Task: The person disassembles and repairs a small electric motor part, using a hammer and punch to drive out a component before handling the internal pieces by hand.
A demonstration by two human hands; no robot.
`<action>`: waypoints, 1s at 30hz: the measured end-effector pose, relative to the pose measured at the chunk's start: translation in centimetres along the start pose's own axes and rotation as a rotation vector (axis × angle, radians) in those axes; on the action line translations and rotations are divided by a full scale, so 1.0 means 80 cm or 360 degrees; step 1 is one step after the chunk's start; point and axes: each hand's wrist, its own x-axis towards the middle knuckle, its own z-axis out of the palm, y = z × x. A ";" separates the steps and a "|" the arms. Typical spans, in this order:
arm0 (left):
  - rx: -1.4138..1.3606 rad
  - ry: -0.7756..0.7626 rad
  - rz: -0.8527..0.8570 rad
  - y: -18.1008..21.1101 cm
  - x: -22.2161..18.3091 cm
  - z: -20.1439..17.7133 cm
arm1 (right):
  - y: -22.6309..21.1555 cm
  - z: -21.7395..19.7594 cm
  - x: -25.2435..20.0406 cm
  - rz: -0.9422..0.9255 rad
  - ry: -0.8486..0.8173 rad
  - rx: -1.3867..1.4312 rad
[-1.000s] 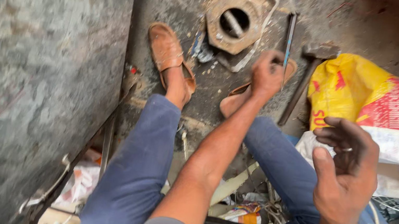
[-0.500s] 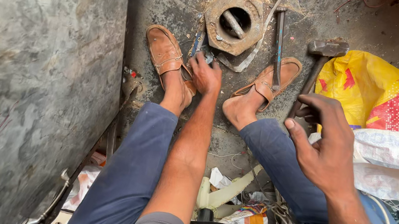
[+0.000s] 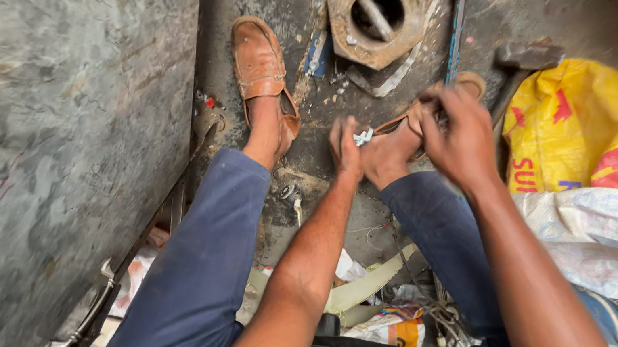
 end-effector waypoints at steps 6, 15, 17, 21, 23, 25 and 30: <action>0.1022 0.0434 0.0434 0.084 0.035 0.000 | 0.033 0.116 0.096 -0.0234 0.0364 0.0022; 0.1275 0.0533 0.0958 0.145 0.047 0.013 | 0.039 0.188 0.132 -0.0232 0.0301 -0.0281; 0.1329 0.0479 0.0799 0.148 0.052 0.020 | 0.045 0.185 0.134 -0.0358 0.0363 -0.0239; 0.1458 0.0533 0.0687 0.158 0.068 0.027 | 0.048 0.176 0.132 -0.0387 0.0335 -0.0236; 0.1495 0.0523 0.0499 0.158 0.071 0.029 | 0.050 0.171 0.118 -0.0360 0.0374 0.0141; 0.1507 0.0536 0.0797 0.155 0.071 0.026 | 0.053 0.178 0.091 -0.0226 0.0395 0.0244; 0.1424 0.0516 0.0844 0.128 0.062 0.011 | 0.103 0.227 0.015 0.0716 0.0199 0.1463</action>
